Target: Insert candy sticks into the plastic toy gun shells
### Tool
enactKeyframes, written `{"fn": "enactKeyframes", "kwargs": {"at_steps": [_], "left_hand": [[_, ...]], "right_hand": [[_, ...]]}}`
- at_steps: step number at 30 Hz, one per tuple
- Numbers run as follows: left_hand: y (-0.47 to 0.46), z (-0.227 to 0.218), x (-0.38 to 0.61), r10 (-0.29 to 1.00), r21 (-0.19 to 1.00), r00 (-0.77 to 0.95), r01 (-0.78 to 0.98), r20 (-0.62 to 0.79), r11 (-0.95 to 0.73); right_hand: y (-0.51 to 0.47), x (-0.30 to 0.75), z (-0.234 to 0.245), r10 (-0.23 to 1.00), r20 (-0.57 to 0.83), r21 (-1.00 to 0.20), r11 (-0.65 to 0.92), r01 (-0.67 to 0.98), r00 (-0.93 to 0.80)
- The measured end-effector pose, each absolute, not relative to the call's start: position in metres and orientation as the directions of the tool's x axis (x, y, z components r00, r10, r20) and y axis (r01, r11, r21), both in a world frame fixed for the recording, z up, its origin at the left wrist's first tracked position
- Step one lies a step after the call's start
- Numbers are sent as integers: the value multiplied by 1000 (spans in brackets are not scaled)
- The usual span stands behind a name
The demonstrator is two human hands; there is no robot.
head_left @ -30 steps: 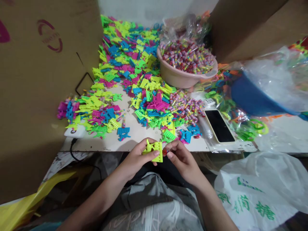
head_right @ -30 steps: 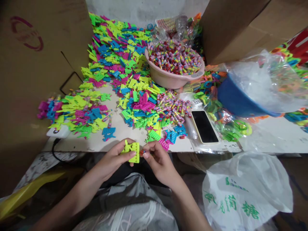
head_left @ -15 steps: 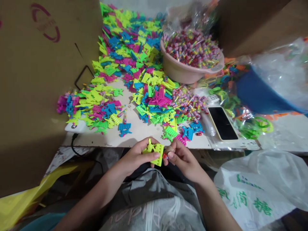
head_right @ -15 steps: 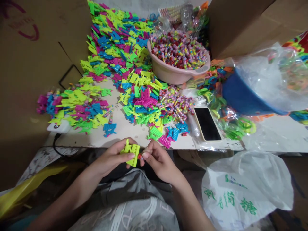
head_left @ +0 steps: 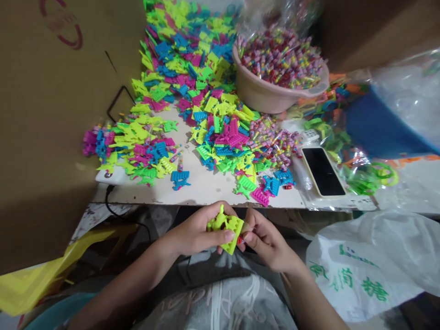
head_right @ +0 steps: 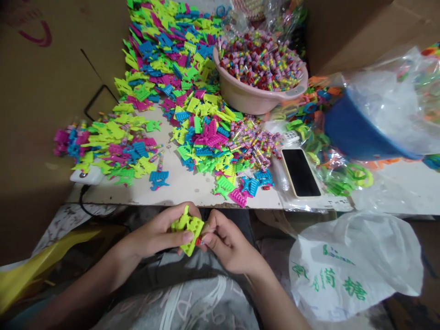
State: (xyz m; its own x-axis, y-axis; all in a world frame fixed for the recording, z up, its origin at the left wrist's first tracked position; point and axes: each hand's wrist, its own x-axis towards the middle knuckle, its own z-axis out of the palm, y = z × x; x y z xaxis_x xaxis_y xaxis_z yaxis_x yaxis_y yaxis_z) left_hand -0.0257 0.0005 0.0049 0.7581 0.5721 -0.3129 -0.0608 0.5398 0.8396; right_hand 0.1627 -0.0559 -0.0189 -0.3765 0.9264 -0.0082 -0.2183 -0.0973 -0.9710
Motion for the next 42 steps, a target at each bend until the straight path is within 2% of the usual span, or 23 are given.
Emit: {"fn": "enactKeyframes", "kwargs": {"at_steps": [6,14,22,29,32,35,42], "left_hand": [[0,3,-23,587,746,746,-188,-315,639],[1,5,-24,557,725,763,-174,-328,666],[2,1,-29,602,773,732,-167,-319,613],[2,2,-27,557,746,772,-169,-307,644],[3,3,-26,591,785,740,-141,-322,603],[5,6,-26,658,867,683,-72,-317,493],[7,14,-28,658,951,707,70,-260,301]], "right_hand": [[-51,156,-22,949,-4,-905,-137,-404,-314],[-49,157,-17,937,-31,-907,-172,-384,-347],[-47,158,-9,946,-21,-924,-142,-354,-324],[-47,160,-13,938,-9,-906,-154,-393,-345],[-47,161,-14,941,-15,-911,-152,-382,-339],[-48,162,-14,947,-10,-933,-125,-337,-322],[-51,164,-14,945,-12,-961,-102,-258,-328]]}}
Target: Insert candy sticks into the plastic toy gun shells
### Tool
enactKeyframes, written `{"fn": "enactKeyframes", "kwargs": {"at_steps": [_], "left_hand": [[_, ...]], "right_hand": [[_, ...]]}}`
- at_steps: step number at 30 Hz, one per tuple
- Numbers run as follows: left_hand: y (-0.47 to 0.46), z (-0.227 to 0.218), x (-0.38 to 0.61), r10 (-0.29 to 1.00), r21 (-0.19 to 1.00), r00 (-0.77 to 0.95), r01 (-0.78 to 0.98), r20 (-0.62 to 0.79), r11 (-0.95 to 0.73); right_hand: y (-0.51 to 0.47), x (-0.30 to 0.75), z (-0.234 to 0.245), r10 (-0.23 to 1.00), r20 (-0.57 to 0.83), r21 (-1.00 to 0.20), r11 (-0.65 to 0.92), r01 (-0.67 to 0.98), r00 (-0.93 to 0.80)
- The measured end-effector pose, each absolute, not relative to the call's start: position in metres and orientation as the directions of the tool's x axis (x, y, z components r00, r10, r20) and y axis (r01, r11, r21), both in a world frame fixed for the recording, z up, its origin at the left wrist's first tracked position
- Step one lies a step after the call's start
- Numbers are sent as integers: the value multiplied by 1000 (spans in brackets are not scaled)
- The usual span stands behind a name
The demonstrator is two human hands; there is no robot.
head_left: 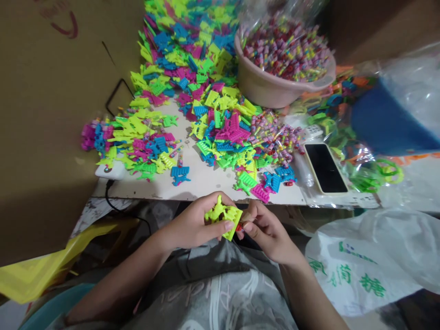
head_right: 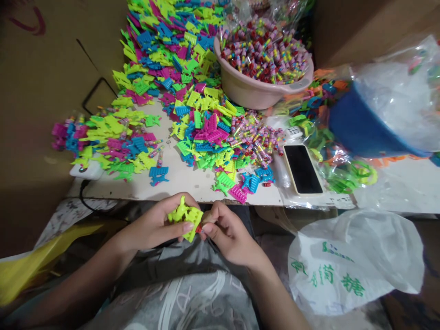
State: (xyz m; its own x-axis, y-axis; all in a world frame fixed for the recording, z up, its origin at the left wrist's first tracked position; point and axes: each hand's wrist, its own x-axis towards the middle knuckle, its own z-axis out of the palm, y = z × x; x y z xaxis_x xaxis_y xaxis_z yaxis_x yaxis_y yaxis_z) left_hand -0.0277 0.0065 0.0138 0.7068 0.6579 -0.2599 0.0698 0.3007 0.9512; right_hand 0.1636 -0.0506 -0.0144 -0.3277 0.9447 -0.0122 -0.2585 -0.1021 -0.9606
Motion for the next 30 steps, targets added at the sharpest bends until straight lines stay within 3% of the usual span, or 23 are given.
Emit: {"fn": "enactKeyframes", "kwargs": {"at_steps": [4,7,15,19,21,24,26,30], "left_hand": [[4,12,-27,731,984,663,163,-162,70],[0,8,-28,780,970,616,237,-108,-52],[-9,-4,-30,822,940,567,302,-42,-160],[5,-8,-43,828,907,558,373,-49,-197],[23,-13,-57,893,828,447,478,58,-293],[55,-23,-80,900,575,341,693,271,-435],[72,-31,-90,894,366,364,820,262,-441],[82,-40,-95,933,65,341,935,114,-349]], "right_hand": [[-52,165,-18,952,-5,-979,-67,-192,-307],[-55,165,-20,961,-21,-998,-35,-48,-277],[-55,154,-16,976,49,-935,120,333,-214],[-37,167,-24,976,108,-897,178,404,-191],[-22,191,-32,975,223,-823,194,533,-10],[4,237,-41,886,416,-613,108,782,204],[19,263,-44,865,446,-441,-11,898,229],[41,281,-46,912,319,-125,-230,965,258]]}}
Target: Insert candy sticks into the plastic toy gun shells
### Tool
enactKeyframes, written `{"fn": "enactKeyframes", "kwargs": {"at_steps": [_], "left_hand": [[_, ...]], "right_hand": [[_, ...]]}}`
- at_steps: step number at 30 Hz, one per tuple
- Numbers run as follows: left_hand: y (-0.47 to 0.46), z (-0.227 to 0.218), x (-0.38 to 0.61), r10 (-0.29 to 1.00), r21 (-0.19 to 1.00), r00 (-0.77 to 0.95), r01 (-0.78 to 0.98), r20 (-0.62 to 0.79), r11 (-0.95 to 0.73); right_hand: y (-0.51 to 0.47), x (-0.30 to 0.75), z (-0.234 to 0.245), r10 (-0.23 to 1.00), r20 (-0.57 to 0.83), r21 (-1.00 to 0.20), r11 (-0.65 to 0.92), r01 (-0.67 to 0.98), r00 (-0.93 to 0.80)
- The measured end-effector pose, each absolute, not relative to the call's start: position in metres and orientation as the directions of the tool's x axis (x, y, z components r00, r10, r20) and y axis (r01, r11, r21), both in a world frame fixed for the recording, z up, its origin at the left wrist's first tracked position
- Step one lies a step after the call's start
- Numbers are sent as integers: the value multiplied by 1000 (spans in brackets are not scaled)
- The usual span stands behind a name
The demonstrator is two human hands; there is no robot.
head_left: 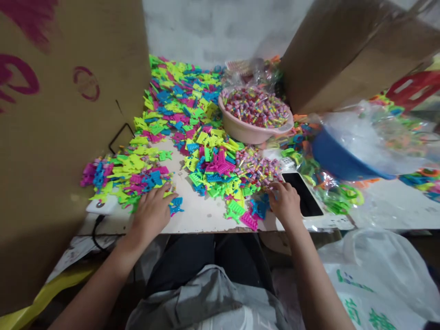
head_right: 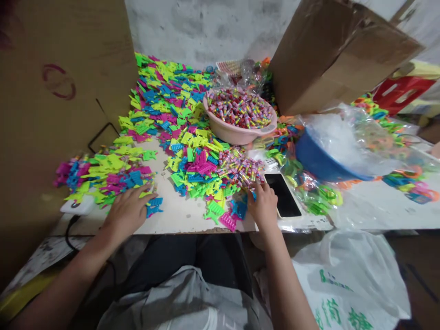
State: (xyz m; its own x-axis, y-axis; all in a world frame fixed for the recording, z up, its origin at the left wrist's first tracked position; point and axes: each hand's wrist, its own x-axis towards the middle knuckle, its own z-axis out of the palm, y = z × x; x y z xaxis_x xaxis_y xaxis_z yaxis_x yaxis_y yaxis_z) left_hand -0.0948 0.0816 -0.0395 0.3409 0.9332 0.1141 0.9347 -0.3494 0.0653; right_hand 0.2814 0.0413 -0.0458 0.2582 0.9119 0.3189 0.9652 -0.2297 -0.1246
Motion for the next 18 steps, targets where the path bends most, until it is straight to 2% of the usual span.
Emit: {"fn": "enactKeyframes", "kwargs": {"at_steps": [2,5,8,10,12,15,18], "left_hand": [[78,-40,-92,937,16,339,940,80,-341],[72,-36,-87,948,13,311,950,70,-313],[68,-32,-81,965,12,248,968,81,-250],[70,-30,-74,974,18,212,977,84,-214],[77,-29,-63,979,105,187,975,79,-194],[99,-27,-41,985,297,164,939,56,-174],[129,-28,-23,991,395,130,908,43,-136]], "right_hand": [[50,279,-47,924,288,-86,-238,967,253],[58,277,-48,926,284,-89,-231,969,247],[60,282,-44,921,282,-141,-238,961,270],[56,285,-39,895,308,-280,-237,930,321],[47,283,-35,849,343,-503,-195,842,401],[31,269,-30,833,295,-834,-15,552,468],[17,247,-25,902,191,-968,108,227,387]]}}
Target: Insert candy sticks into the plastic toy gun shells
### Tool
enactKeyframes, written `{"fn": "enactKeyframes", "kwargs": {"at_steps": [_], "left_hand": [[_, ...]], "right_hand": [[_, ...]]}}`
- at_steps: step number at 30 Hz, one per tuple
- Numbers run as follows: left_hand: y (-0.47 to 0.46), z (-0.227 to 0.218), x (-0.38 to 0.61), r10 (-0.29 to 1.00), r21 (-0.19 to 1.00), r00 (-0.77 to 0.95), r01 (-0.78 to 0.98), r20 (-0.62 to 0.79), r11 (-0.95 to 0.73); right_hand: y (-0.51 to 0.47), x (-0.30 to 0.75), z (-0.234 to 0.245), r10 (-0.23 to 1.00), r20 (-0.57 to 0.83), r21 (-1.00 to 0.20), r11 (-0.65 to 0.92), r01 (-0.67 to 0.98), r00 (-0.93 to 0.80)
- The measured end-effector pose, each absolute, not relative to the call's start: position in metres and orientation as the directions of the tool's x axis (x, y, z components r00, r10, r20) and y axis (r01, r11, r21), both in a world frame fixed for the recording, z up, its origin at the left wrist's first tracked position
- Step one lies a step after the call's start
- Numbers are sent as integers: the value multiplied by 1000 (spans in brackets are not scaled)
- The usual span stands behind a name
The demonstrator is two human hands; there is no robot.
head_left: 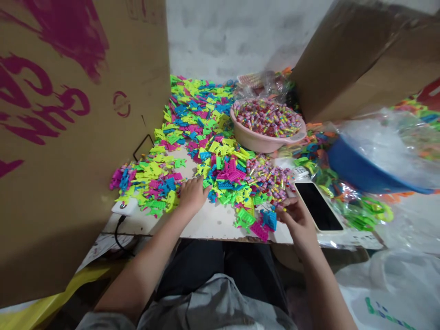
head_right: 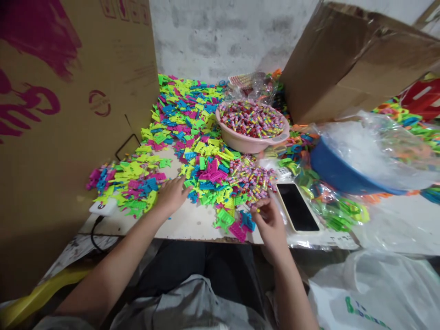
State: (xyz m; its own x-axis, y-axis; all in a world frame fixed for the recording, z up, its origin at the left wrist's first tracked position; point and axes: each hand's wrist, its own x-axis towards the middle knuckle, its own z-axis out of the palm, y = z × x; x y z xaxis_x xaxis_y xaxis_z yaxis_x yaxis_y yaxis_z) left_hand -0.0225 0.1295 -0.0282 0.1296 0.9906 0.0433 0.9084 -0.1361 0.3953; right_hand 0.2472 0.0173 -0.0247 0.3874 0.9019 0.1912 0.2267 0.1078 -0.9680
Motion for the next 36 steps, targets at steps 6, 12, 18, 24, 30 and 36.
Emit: {"fn": "enactKeyframes", "kwargs": {"at_steps": [6,12,18,24,30,36], "left_hand": [[163,-38,-27,994,672,91,740,-59,-28],[135,-37,-48,990,926,65,366,-122,90],[72,-26,-30,961,964,127,-69,-245,255],[33,-23,-8,832,772,348,-334,-433,541],[25,-7,-11,867,820,285,-302,-409,486],[18,2,-11,904,912,268,-155,-332,381]], "right_hand": [[-5,218,-25,975,69,-997,74,-16,211],[-20,196,-39,999,6,-999,8,-47,44],[-24,154,-44,996,30,-998,24,-65,-83],[-22,144,-39,993,116,-987,114,-114,-4],[-31,155,-35,968,217,-974,207,89,125],[-42,152,-27,932,329,-911,269,313,155]]}}
